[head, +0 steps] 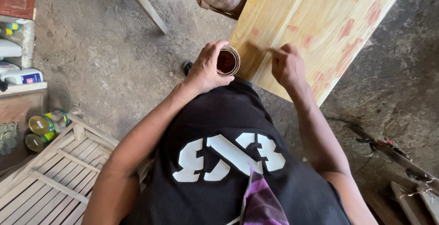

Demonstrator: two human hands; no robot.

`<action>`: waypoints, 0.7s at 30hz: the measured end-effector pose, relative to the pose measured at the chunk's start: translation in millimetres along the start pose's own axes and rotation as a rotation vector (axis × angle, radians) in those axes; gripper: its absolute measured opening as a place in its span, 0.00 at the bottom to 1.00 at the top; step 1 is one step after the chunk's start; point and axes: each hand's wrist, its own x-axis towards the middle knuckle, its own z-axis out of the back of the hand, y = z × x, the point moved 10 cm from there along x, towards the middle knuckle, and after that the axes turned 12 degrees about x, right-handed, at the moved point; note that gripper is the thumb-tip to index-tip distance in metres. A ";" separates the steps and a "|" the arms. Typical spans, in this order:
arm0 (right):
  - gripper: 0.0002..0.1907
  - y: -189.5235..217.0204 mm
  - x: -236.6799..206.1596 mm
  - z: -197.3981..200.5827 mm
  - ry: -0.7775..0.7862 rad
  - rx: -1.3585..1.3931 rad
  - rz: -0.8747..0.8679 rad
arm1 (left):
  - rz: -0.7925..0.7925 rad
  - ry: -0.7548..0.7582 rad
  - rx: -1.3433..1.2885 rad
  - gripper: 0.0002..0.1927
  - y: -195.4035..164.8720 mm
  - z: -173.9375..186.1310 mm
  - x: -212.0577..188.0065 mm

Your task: The person applies reddish-brown stain to a wooden board with a brush, dipping the brush into a can of stain held in the other hand and brushing the liquid across the board's surface, working over different sections of the board.

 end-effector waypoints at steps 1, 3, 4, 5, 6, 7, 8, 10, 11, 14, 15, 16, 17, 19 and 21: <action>0.14 3.0 -3.2 4.2 -0.026 -0.013 0.062 | -0.001 0.000 0.006 0.51 0.2 0.5 0.1; 0.14 7.2 -11.0 12.2 -0.074 -0.045 0.179 | -0.003 0.001 0.008 0.51 0.1 0.9 0.5; 0.14 2.3 -14.3 20.0 -0.134 -0.076 0.166 | -0.043 -0.017 0.003 0.52 -4.0 2.8 1.6; 0.14 -1.8 -17.0 27.0 -0.191 -0.103 0.155 | -0.079 -0.036 0.001 0.54 -7.4 5.3 1.8; 0.14 -5.7 -19.9 34.2 -0.246 -0.129 0.141 | -0.114 -0.052 -0.003 0.55 -10.5 7.7 2.2; 0.13 -8.6 -19.0 28.8 -0.175 -0.126 0.134 | -0.121 -0.047 0.003 0.54 -11.9 7.0 2.9; 0.12 -10.0 -19.1 23.7 -0.110 -0.124 0.138 | -0.131 -0.054 0.016 0.54 -13.9 7.2 3.2; 0.12 -11.6 -18.9 20.9 -0.056 -0.056 0.125 | -0.132 -0.083 0.042 0.53 -11.4 12.8 8.0; 0.13 -14.8 -20.0 21.9 -0.054 0.011 0.081 | -0.120 -0.082 0.039 0.52 -9.9 12.7 7.3; 0.14 -12.1 -29.3 40.4 -0.217 -0.075 0.038 | -0.125 -0.090 0.017 0.50 -4.0 17.1 6.5; 0.14 -9.3 -35.6 48.1 -0.294 -0.153 0.032 | -0.132 -0.086 0.002 0.50 -3.0 17.1 4.5; 0.14 -10.2 -37.8 42.2 -0.225 -0.108 0.018 | -0.133 -0.064 0.011 0.50 -1.6 14.9 2.8; 0.14 -11.3 -39.7 36.9 -0.161 -0.064 0.005 | -0.140 -0.046 0.020 0.50 0.0 13.3 3.3; 0.14 -10.2 -42.7 33.2 -0.115 -0.026 0.022 | -0.153 -0.031 0.035 0.49 0.5 10.7 4.2; 0.13 -7.0 -43.0 34.4 -0.138 -0.041 0.075 | -0.157 -0.032 0.042 0.48 -0.4 9.0 6.2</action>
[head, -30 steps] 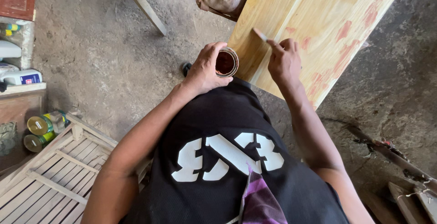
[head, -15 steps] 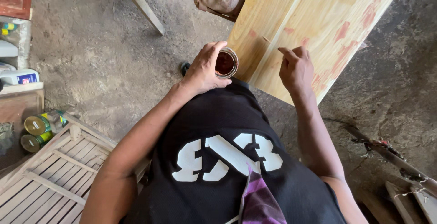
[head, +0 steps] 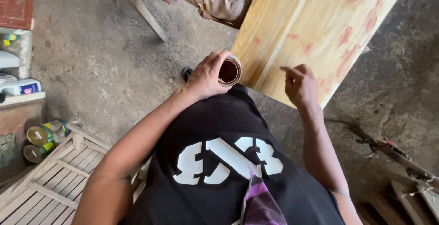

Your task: The person applies reddish-brown stain to a wooden board with a brush, dipping the brush into a can of stain held in the other hand and brushing the liquid across the board's surface, working over different sections of the board.

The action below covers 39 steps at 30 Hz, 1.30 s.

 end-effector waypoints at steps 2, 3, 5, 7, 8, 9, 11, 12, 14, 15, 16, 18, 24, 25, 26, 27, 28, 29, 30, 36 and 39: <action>0.14 0.6 2.3 5.2 -0.080 -0.073 0.032 | 0.003 0.021 0.006 0.48 -1.4 -3.1 1.9; 0.14 1.3 3.4 7.7 -0.121 -0.105 0.048 | 0.004 0.033 0.014 0.48 -2.0 -4.1 2.1; 0.14 -2.3 5.6 -1.5 -0.058 -0.151 0.031 | -0.009 0.013 0.012 0.48 -5.9 -2.5 1.7; 0.13 -7.1 5.2 -12.6 0.047 -0.159 0.004 | -0.016 -0.010 0.013 0.49 -8.1 -0.9 1.1; 0.13 -10.2 4.0 -19.8 0.123 -0.140 -0.016 | -0.013 -0.018 0.018 0.49 -8.0 -0.3 0.2; 0.12 -12.9 2.1 -26.9 0.199 -0.119 -0.036 | -0.010 -0.026 0.025 0.50 -7.8 0.1 -0.8; 0.12 -10.5 3.2 -18.7 0.117 -0.111 -0.010 | 0.000 -0.041 0.014 0.50 -6.5 0.7 -2.0; 0.13 -9.3 4.2 -15.4 0.080 -0.106 0.002 | 0.008 -0.046 0.007 0.50 -5.7 0.7 -3.0; 0.13 -10.7 6.5 -11.3 0.009 -0.125 -0.022 | 0.007 -0.057 0.009 0.50 -5.9 0.7 -3.9; 0.13 -10.5 7.5 -9.6 -0.030 -0.132 -0.031 | 0.006 -0.064 0.014 0.50 -6.2 1.0 -4.2; 0.13 -13.6 8.2 -21.6 0.064 -0.102 -0.067 | 0.015 -0.058 0.010 0.50 -5.5 -0.2 -4.5; 0.14 -18.4 5.9 -43.8 0.248 -0.043 -0.133 | 0.030 -0.053 0.003 0.51 -4.1 -1.9 -4.7; 0.14 -3.2 1.2 -7.9 -0.093 -0.196 -0.028 | 0.076 -0.065 -0.024 0.51 3.0 -5.7 -9.7; 0.14 -1.8 -0.8 -17.4 0.004 -0.114 -0.023 | 0.088 -0.071 -0.028 0.51 5.0 -5.7 -11.0; 0.14 1.5 -3.4 -27.5 0.099 -0.032 -0.013 | 0.098 -0.079 -0.031 0.52 6.5 -5.4 -12.4; 0.14 6.3 -6.4 -38.3 0.197 0.048 -0.003 | 0.109 -0.088 -0.036 0.52 7.9 -4.3 -14.3; 0.13 10.7 -5.6 -35.0 0.147 0.087 0.005 | 0.133 -0.075 -0.032 0.52 10.4 -4.4 -16.7; 0.13 16.3 -4.3 -32.4 0.101 0.126 0.020 | 0.161 -0.069 -0.026 0.53 13.0 -2.9 -20.2; 0.12 23.3 -1.0 -30.3 0.059 0.171 0.048 | 0.196 -0.074 -0.012 0.53 17.8 2.5 -25.0; 0.11 48.8 43.6 -26.1 -0.097 0.195 0.034 | 0.418 -0.244 -0.017 0.51 59.5 67.7 -74.6; 0.11 79.3 65.1 -47.3 -0.011 0.128 0.083 | 0.497 -0.375 -0.007 0.53 93.2 102.3 -101.2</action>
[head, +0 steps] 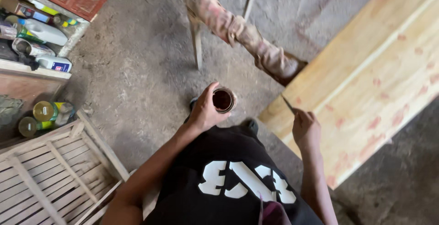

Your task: The person applies reddish-brown stain to a wooden board with a brush, dipping the brush into a can of stain held in the other hand and brushing the liquid across the board's surface, working over different sections of the board.

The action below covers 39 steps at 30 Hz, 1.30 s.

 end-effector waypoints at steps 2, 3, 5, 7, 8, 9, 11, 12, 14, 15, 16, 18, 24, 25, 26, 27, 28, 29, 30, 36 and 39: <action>0.10 19.0 14.7 -27.8 0.071 -0.038 -0.003 | 0.106 -0.040 -0.034 0.53 41.4 20.1 3.4; 0.10 29.7 21.4 -43.8 0.107 -0.058 -0.008 | 0.159 -0.055 -0.052 0.53 64.5 30.2 4.2; 0.11 57.4 35.0 -77.6 0.162 -0.024 0.023 | 0.175 -0.148 -0.055 0.52 107.0 57.2 7.0; 0.12 84.3 54.0 -116.3 0.202 -0.031 0.023 | 0.216 -0.211 -0.089 0.51 156.6 82.6 9.8; 0.12 97.3 63.8 -136.8 0.216 -0.051 0.008 | 0.248 -0.227 -0.119 0.51 185.1 95.2 9.8; 0.13 112.8 77.2 -161.5 0.227 -0.066 -0.006 | 0.277 -0.244 -0.144 0.51 215.1 110.7 11.7; 0.12 156.1 109.2 -206.4 0.190 -0.066 0.044 | 0.235 -0.317 -0.131 0.52 263.8 150.5 13.4; 0.12 179.4 123.4 -227.3 0.171 -0.066 0.058 | 0.214 -0.343 -0.124 0.53 287.2 171.3 16.7; 0.09 233.1 153.3 -267.2 0.176 -0.048 0.144 | 0.237 -0.342 -0.037 0.52 334.3 209.9 18.9; 0.11 253.6 161.1 -283.7 0.198 -0.013 0.117 | 0.254 -0.337 0.002 0.52 352.1 226.7 16.7; 0.12 275.6 176.0 -301.0 0.203 0.030 0.108 | 0.266 -0.330 0.024 0.51 371.7 244.2 21.9; 0.12 314.4 199.7 -330.7 0.266 0.026 0.097 | 0.283 -0.298 0.062 0.50 402.4 276.4 30.1; 0.11 387.2 273.0 -402.4 0.309 0.037 0.265 | 0.496 -0.358 -0.027 0.52 503.6 328.6 88.0; 0.11 391.4 292.4 -414.9 0.289 0.076 0.293 | 0.496 -0.367 -0.050 0.50 515.7 331.2 103.5; 0.12 383.6 319.3 -431.8 0.297 0.082 0.217 | 0.484 -0.381 -0.073 0.48 526.6 331.4 126.3; 0.12 373.9 346.0 -445.5 0.304 0.087 0.134 | 0.473 -0.387 -0.098 0.47 536.7 330.6 150.1; 0.12 363.6 366.3 -458.8 0.318 0.088 0.039 | 0.493 -0.351 -0.098 0.47 548.9 327.2 170.8; 0.13 359.6 388.7 -471.9 0.309 0.081 0.011 | 0.510 -0.321 -0.099 0.48 563.3 322.6 196.1; 0.13 356.8 419.0 -486.3 0.291 0.075 -0.002 | 0.518 -0.305 -0.100 0.48 580.5 317.8 231.3; 0.12 347.7 610.6 -542.5 0.270 0.070 -0.148 | 0.370 -0.248 0.022 0.49 646.8 311.0 451.8; 0.11 371.1 699.0 -532.9 0.225 0.054 -0.082 | 0.302 -0.227 -0.130 0.48 660.6 319.7 562.6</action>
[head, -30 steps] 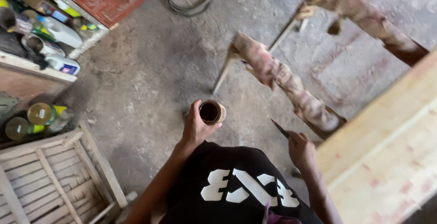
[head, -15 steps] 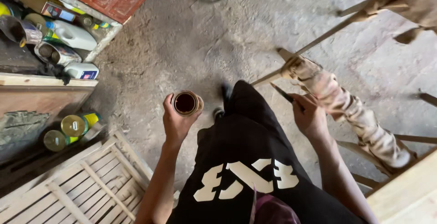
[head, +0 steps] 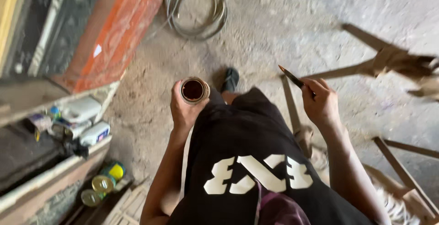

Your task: The person applies reddish-brown stain to a wooden board with a brush, dipping the brush into a can of stain held in the other hand and brushing the liquid across the board's surface, working over different sections of the board.

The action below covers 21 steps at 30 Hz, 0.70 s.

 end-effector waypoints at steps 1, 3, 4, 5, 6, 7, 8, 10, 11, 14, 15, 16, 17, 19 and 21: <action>0.11 9.8 26.9 9.6 -0.016 -0.014 0.018 | 0.011 -0.005 0.009 0.48 -6.9 -4.3 37.5; 0.12 22.2 81.6 27.3 -0.053 -0.020 0.025 | 0.030 -0.024 0.024 0.48 -21.6 -19.8 117.4; 0.12 24.9 110.2 33.7 -0.066 -0.021 0.027 | -0.033 -0.035 0.035 0.48 -35.4 -29.9 157.3; 0.12 23.4 138.3 38.3 -0.077 -0.018 0.007 | -0.091 -0.037 0.049 0.49 -48.0 -41.7 194.1; 0.13 18.0 165.6 41.0 -0.087 -0.015 -0.021 | -0.148 -0.030 0.063 0.50 -59.4 -56.2 226.8; 0.13 9.6 197.7 45.6 -0.103 -0.015 -0.044 | -0.168 -0.009 0.035 0.50 -67.6 -77.0 262.4; 0.13 -0.3 228.8 46.5 -0.107 -0.021 -0.057 | -0.187 0.013 0.011 0.49 -74.2 -99.2 296.7; 0.13 -26.2 294.4 42.1 -0.109 -0.031 -0.094 | -0.217 0.050 -0.013 0.49 -84.0 -150.1 368.1; 0.13 -43.5 330.2 38.5 -0.109 -0.034 -0.120 | -0.233 0.061 -0.011 0.50 -88.5 -179.8 405.5; 0.12 -98.3 437.2 32.3 -0.117 -0.057 -0.194 | -0.273 0.144 -0.032 0.50 -96.2 -281.3 520.7; 0.12 -115.4 474.3 29.8 -0.112 -0.068 -0.187 | -0.264 0.162 -0.032 0.50 -95.5 -313.9 552.7; 0.11 -131.2 499.9 26.3 -0.098 -0.071 -0.201 | -0.248 0.183 -0.034 0.50 -93.5 -341.7 574.6; 0.11 -151.0 519.6 26.3 -0.083 -0.057 -0.256 | -0.240 0.224 -0.046 0.50 -92.7 -375.0 594.3; 0.10 -195.8 564.2 27.5 -0.090 -0.027 -0.351 | -0.283 0.271 -0.048 0.52 -94.0 -438.6 635.9; 0.11 -228.8 597.9 27.2 -0.073 -0.046 -0.348 | -0.317 0.278 -0.013 0.54 -92.1 -484.6 656.5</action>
